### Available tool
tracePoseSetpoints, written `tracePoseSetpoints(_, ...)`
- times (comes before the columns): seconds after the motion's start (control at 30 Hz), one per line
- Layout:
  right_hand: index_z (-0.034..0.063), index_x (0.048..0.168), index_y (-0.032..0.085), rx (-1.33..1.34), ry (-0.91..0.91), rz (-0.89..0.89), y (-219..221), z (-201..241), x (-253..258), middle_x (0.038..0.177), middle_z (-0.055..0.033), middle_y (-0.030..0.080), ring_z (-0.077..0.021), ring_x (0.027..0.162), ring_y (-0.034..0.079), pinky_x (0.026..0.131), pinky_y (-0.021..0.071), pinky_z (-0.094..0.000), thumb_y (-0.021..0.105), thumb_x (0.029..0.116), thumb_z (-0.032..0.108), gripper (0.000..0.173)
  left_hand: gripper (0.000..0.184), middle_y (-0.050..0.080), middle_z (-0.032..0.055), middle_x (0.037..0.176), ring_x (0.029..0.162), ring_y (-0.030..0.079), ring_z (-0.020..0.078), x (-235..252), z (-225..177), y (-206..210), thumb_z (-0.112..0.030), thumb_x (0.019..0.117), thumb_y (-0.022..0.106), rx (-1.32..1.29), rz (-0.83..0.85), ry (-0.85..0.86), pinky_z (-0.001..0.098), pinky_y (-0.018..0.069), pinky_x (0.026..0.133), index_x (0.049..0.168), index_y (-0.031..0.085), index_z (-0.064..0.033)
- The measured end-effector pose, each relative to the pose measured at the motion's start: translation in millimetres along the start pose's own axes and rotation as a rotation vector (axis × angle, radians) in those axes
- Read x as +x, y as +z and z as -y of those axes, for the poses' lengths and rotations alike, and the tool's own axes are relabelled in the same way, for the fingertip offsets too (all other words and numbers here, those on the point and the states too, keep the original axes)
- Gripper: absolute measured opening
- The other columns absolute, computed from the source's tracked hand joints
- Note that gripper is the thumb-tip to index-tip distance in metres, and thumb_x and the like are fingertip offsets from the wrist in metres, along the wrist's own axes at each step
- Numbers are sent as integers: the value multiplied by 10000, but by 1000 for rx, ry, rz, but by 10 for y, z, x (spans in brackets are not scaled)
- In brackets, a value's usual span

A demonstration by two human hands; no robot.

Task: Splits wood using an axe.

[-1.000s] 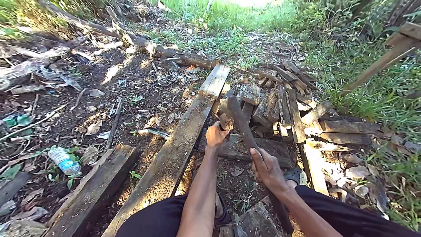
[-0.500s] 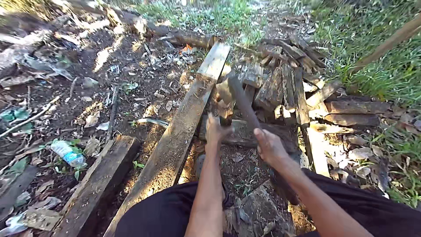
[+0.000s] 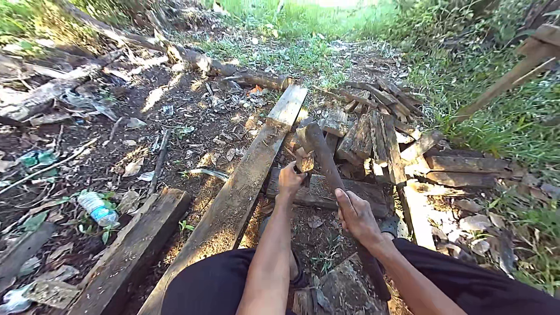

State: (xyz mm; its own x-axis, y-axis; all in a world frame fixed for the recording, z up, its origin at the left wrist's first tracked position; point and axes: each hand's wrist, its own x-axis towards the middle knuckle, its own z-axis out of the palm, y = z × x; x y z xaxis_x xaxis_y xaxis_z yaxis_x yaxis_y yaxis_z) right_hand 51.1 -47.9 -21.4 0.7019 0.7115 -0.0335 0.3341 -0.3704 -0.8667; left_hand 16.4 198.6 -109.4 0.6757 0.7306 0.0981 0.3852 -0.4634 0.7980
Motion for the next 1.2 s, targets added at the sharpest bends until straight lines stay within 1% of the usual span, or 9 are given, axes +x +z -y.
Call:
tracePoseSetpoints(0.3,115,1029,584,100,-445,-201,-798,1011,-10,619,2,556,-147,439,542,373,498,-358,318,1017,712,654,438,772,12,1084,1031,732,155,604,-1876,-1435,-387,809,816,97,-320,369,459,597,949,1177,738,-163)
tracePoseSetpoints(0.4,167,1040,568,181,-461,-193,-937,1167,-12,631,16,553,-142,438,547,369,509,-340,310,995,747,636,411,759,15,967,927,723,164,644,-2225,-1643,-366,760,829,167,-419,376,450,589,838,1111,755,-164)
tracePoseSetpoints(0.47,167,1017,565,170,-240,-155,-807,931,-19,584,4,519,-158,394,512,341,486,-366,337,961,791,668,409,762,-10,1016,951,728,124,526,-1813,-1317,-325,787,813,111,-350,355,415,617,857,1155,732,-166)
tracePoseSetpoints(0.53,105,1083,581,4,35,-45,-474,310,79,627,-67,531,-233,474,542,451,513,-465,332,954,801,750,541,738,108,1132,1027,718,247,125,-936,-645,-323,818,833,52,-142,170,510,606,891,1283,673,-98)
tracePoseSetpoints(0.63,52,1027,635,-221,62,-5,-66,-320,286,683,-91,595,-261,598,618,597,546,-519,274,984,769,803,1352,363,306,1570,1415,440,438,-406,321,345,-438,575,990,-19,126,-267,581,444,1132,1604,227,-6)
tracePoseSetpoints(0.7,56,986,636,-206,36,20,-41,-282,308,658,-67,583,-228,565,607,579,550,-483,264,994,754,791,1501,236,331,1626,1482,357,430,-515,500,478,-434,534,1012,-42,126,-407,518,397,1186,1613,86,45)
tracePoseSetpoints(0.93,81,953,610,0,67,-36,48,-391,142,594,-22,545,-171,452,553,462,529,-388,314,1025,693,683,1160,372,232,1604,1445,437,369,-176,174,392,-243,699,950,-167,9,-70,545,423,1162,1608,263,-26)
tracePoseSetpoints(1.07,95,913,612,10,44,-67,68,-393,14,578,-14,548,-165,429,548,431,519,-377,312,1026,692,678,481,728,145,1157,1065,703,298,-30,39,323,-206,860,796,-205,44,-26,578,567,928,1313,661,-115)
tracePoseSetpoints(1.2,87,924,627,4,-45,-83,-142,-99,-63,585,-7,560,-156,441,560,435,529,-375,289,1031,693,701,443,733,173,1124,1038,709,335,12,-234,-94,-257,877,824,-64,81,99,586,560,931,1262,689,-84)
